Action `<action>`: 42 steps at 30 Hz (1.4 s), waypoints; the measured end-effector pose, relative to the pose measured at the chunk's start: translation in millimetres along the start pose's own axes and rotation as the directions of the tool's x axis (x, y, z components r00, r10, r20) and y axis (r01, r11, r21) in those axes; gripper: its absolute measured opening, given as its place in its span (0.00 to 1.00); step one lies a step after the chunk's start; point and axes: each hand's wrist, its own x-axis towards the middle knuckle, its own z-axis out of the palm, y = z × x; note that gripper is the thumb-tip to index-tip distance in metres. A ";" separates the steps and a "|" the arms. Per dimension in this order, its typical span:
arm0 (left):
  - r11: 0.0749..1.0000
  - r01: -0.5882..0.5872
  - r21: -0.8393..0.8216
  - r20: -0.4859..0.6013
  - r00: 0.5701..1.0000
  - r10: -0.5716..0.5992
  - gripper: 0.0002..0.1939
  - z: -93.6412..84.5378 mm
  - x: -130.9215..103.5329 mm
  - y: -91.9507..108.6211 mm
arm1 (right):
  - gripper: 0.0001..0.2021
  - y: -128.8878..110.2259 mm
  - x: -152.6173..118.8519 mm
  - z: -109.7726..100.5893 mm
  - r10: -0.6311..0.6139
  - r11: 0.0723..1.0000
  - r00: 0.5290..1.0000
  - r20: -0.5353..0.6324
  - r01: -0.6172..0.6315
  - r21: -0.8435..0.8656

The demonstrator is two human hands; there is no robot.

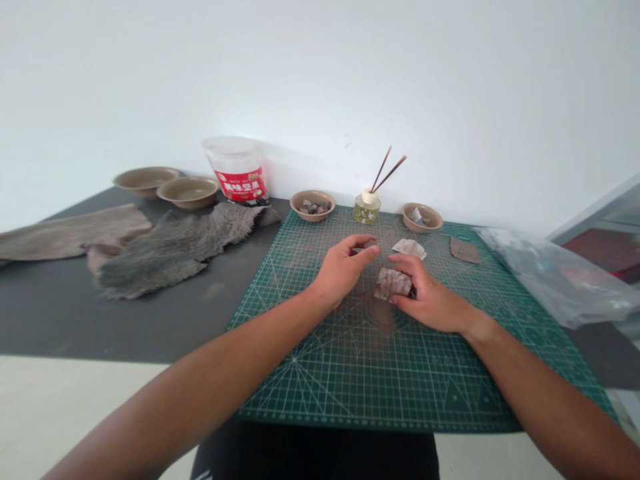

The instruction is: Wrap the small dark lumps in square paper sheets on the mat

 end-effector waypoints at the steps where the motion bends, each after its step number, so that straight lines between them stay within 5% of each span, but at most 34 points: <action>1: 1.000 0.002 0.000 -0.003 1.000 -0.002 0.19 -0.4 0.6 -0.5 | 0.33 0.7 -0.3 -0.2 -0.005 1.000 1.000 0.003 0.005 -0.015; 13: 0.999 -0.006 0.050 -0.018 1.000 0.007 0.19 -1.9 5.5 -6.7 | 0.21 -4.7 2.9 -0.7 0.005 0.985 0.994 -0.108 -0.023 -0.169; 16: 0.999 -0.006 0.053 -0.021 1.000 0.007 0.19 -1.7 6.1 -7.6 | 0.18 -5.9 3.4 -1.3 0.024 0.981 0.998 -0.061 -0.036 -0.193; 32: 0.997 0.006 0.078 -0.020 1.000 -0.005 0.18 -0.6 6.2 -6.1 | 0.17 -1.9 5.7 -1.7 0.060 0.966 0.986 -0.154 -0.097 -0.240; 42: 0.995 0.003 0.104 -0.002 1.000 -0.003 0.19 -0.4 5.8 -6.9 | 0.14 -4.5 8.1 -0.6 0.050 0.957 0.993 -0.103 -0.077 -0.279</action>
